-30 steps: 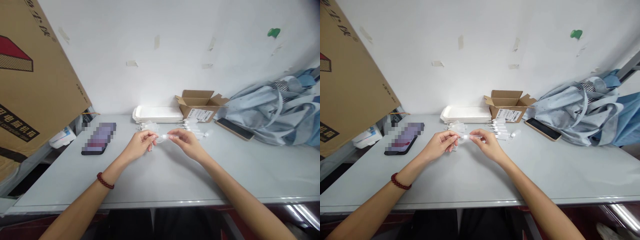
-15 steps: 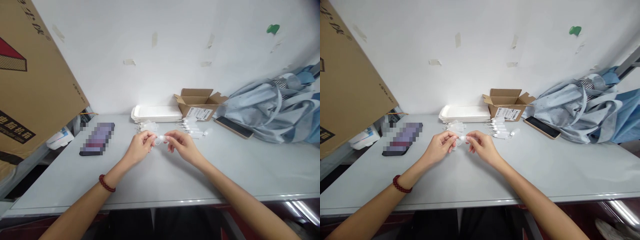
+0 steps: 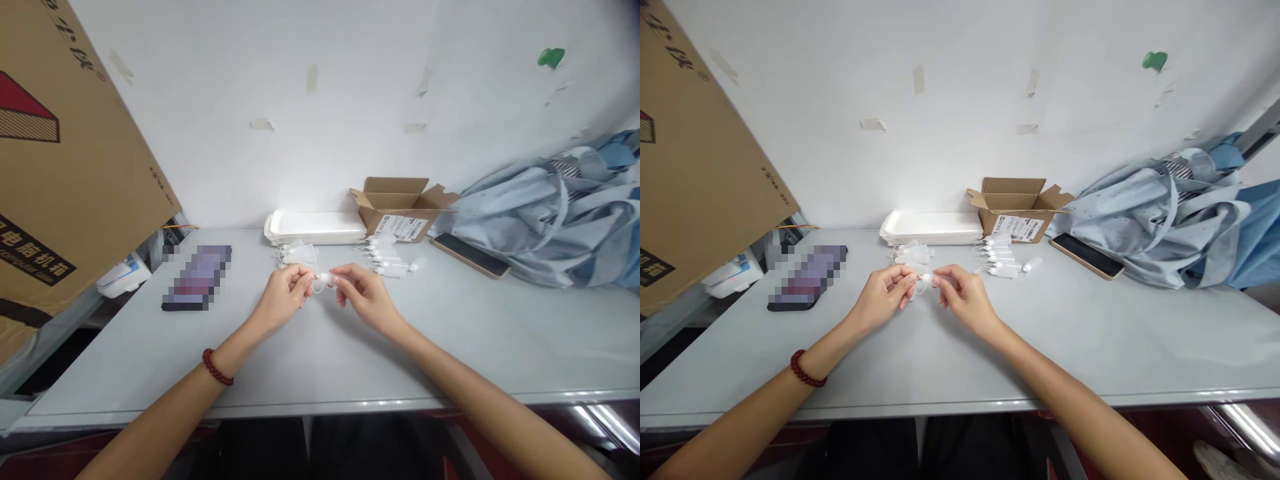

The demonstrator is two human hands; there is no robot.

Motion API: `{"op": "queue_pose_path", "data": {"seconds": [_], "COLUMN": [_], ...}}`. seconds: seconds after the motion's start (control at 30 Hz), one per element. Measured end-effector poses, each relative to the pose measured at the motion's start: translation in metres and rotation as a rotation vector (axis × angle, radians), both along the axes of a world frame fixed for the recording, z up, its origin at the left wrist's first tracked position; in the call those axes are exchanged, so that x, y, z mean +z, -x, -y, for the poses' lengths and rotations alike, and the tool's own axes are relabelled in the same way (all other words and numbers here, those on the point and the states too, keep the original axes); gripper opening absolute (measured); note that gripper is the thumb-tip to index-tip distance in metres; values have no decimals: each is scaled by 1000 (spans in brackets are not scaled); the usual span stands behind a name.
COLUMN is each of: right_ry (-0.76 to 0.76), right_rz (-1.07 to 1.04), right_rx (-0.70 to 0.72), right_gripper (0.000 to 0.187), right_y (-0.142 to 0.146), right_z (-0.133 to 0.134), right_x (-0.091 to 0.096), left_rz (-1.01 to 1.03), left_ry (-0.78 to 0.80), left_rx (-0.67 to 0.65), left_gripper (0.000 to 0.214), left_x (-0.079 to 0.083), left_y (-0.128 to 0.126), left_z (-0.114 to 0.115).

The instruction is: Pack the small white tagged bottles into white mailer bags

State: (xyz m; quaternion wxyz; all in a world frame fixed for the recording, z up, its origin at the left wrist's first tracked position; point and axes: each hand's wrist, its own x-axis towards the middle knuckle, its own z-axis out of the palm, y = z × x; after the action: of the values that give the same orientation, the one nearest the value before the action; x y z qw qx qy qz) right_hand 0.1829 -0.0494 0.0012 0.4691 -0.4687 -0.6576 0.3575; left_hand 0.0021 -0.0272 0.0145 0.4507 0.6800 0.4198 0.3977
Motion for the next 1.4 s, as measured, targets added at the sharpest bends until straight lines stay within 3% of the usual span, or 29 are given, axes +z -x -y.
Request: {"op": "queue_pose_path", "data": {"seconds": [0.53,0.83,1.13,1.4], "right_ry": [-220,-234,-257,-264], "right_rz": [236,195,230,406], "right_rx": [-11,-29,-19,-43], "right_gripper": [25,27,23,22], "right_y": [-3,-6,-7,-26], "right_z": [-2,-5,-5,-18], "right_x": [-2,5,3,9], "left_rz": [15,170,132,179], "left_ry": [67,218,202,237], "left_rx": [-17,-27,-22,238], "left_gripper": [23,29,21,21], "left_x": [-1,11,10,18], "left_y": [0,6,3,43], "left_z": [0,-6,-5,-32]}}
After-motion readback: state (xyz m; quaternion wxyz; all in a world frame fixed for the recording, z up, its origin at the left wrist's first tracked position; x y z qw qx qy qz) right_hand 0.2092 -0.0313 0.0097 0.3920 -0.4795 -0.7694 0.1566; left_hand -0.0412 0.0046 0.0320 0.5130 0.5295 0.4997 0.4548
